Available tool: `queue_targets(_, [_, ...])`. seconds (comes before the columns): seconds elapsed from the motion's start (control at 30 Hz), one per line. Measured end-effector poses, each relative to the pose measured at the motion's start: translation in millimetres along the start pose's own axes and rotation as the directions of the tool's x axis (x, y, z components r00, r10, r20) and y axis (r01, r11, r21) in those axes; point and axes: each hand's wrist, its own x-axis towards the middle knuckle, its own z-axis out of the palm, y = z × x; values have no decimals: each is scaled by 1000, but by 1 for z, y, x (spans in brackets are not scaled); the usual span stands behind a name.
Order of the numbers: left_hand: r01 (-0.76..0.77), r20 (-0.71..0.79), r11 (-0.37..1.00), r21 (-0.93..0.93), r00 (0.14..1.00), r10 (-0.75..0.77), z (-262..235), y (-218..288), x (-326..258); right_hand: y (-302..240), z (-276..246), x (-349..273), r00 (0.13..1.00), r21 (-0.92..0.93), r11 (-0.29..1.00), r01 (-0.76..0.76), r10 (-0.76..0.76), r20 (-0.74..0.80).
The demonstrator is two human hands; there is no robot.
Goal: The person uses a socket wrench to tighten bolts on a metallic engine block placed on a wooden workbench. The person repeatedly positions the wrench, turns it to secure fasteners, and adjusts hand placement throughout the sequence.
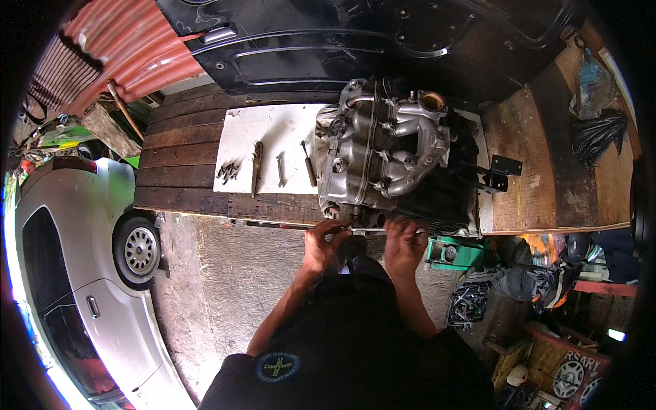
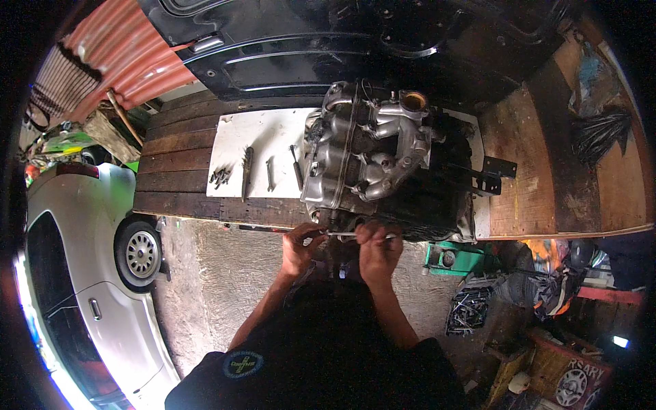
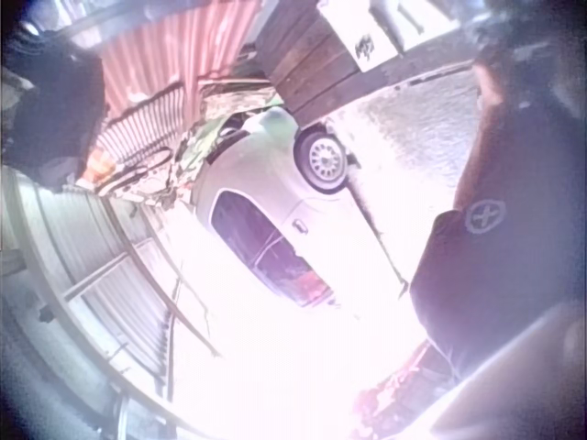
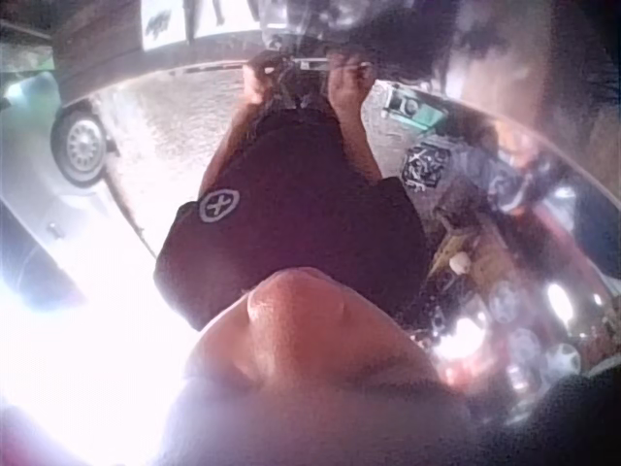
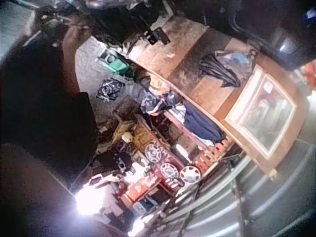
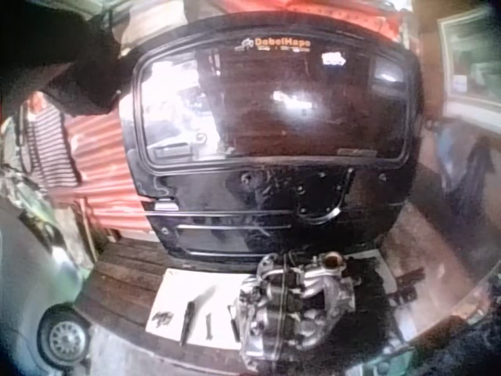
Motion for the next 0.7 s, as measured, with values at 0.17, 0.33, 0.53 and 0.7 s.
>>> queue_targets(0.17, [-69,-79,985,159,993,82,10,23,10,-8,-29,0,997,78,997,1,5,-78])
queue_targets(0.33, [-155,-75,980,126,983,165,14,20,18,-15,-32,0,998,91,996,1,4,-55])
queue_targets(0.53, [-162,-86,973,163,980,178,18,16,16,-23,-21,13,994,-66,997,-36,42,101])
queue_targets(0.7, [-175,-143,967,183,969,203,21,16,15,-27,-11,11,978,-215,977,-5,49,203])
